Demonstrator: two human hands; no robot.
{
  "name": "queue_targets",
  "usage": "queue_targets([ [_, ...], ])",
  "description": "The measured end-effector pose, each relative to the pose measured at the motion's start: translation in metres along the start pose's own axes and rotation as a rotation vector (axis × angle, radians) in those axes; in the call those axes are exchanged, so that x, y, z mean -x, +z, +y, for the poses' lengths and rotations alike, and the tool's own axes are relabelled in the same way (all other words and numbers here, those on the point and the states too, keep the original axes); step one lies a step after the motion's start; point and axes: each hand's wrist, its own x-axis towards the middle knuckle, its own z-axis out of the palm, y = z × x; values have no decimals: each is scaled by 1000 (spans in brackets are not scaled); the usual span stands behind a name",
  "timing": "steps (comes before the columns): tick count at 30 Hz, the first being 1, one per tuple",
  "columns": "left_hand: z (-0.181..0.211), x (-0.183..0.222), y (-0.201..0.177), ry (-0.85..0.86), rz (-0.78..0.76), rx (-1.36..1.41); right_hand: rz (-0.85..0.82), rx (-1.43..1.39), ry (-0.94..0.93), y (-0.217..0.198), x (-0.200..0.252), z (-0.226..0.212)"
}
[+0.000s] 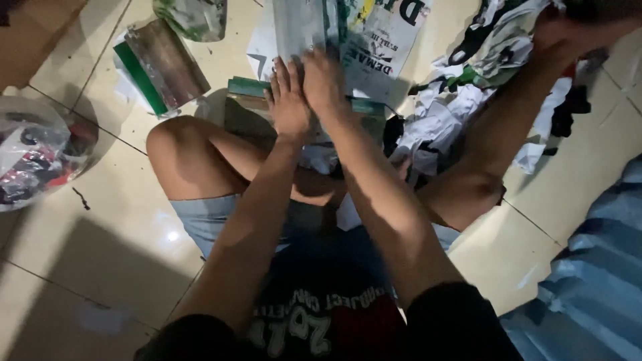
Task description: Cleaning ink off a screen printing squeegee using a cloth while sitting on the floor.
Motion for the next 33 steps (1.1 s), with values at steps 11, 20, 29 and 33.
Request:
queue_targets([
  [11, 1, -3, -5, 6, 59, 27, -14, -626, 310, -55, 79, 21],
  [20, 11, -2, -16, 141, 15, -25, 50, -382, 74, -34, 54, 20],
  [29, -5, -7, 8, 191, 119, -26, 141, -200, -53, -27, -4, 22],
  [33, -9, -9, 17, 204, 193, -2, 38, -208, -128, -32, 76, 20],
])
